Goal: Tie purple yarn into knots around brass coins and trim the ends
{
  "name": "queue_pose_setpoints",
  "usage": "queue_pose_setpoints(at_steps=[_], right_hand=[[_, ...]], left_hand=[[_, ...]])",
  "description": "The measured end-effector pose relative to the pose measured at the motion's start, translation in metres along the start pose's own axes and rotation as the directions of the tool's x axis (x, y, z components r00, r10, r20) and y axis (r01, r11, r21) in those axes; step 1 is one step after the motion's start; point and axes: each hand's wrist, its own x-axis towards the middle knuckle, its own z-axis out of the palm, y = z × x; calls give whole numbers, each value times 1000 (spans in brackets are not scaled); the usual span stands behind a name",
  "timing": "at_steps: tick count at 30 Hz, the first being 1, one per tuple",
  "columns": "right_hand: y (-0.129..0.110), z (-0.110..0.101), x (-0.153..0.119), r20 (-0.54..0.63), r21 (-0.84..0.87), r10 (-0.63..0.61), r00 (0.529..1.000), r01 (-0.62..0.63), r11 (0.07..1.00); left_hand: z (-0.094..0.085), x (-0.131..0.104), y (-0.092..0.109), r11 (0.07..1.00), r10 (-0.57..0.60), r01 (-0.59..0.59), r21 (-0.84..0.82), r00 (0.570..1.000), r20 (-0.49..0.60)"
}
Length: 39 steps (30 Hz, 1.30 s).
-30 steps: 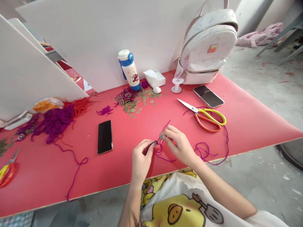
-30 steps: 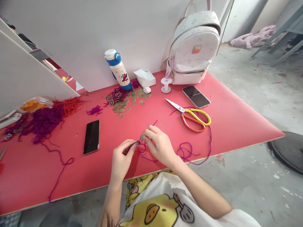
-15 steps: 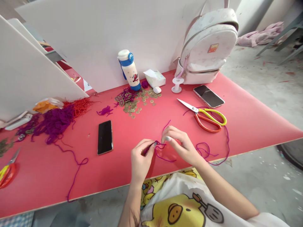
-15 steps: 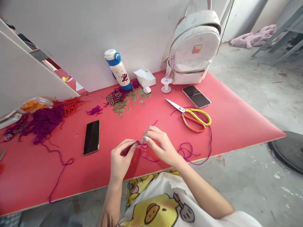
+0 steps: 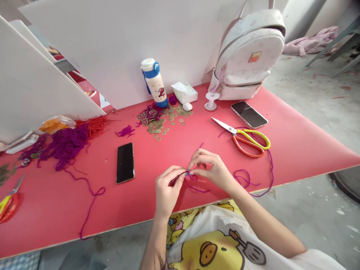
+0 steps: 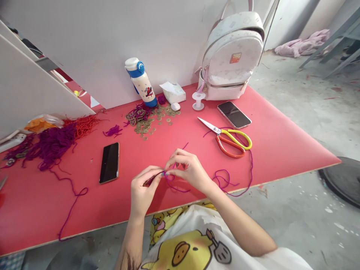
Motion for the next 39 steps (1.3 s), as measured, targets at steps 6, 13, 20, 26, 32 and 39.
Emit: queue_pose_setpoints(at_steps=[6, 13, 20, 26, 32, 39], right_hand=[[-4, -1, 3, 48, -72, -28, 998, 32, 997], [-9, -7, 6, 212, -38, 68, 975, -61, 997], [-13, -9, 7, 390, 77, 171, 905, -217, 973], [-16, -12, 0, 406, 20, 170, 898, -194, 981], [-15, -2, -2, 195, -238, 57, 979, -9, 971], [-16, 5, 3, 256, -148, 114, 960, -78, 986]], left_hand=[[-2, 1, -3, 999, 26, -27, 21, 1000, 17], [-8, 3, -9, 996, 63, -55, -69, 991, 121], [-17, 2, -11, 994, 67, -52, -98, 986, 151], [-18, 0, -15, 998, 1, 2, -60, 998, 60], [-17, 0, -17, 992, -49, 56, -112, 997, 66], [-20, -2, -18, 995, -17, 24, -92, 997, 71]])
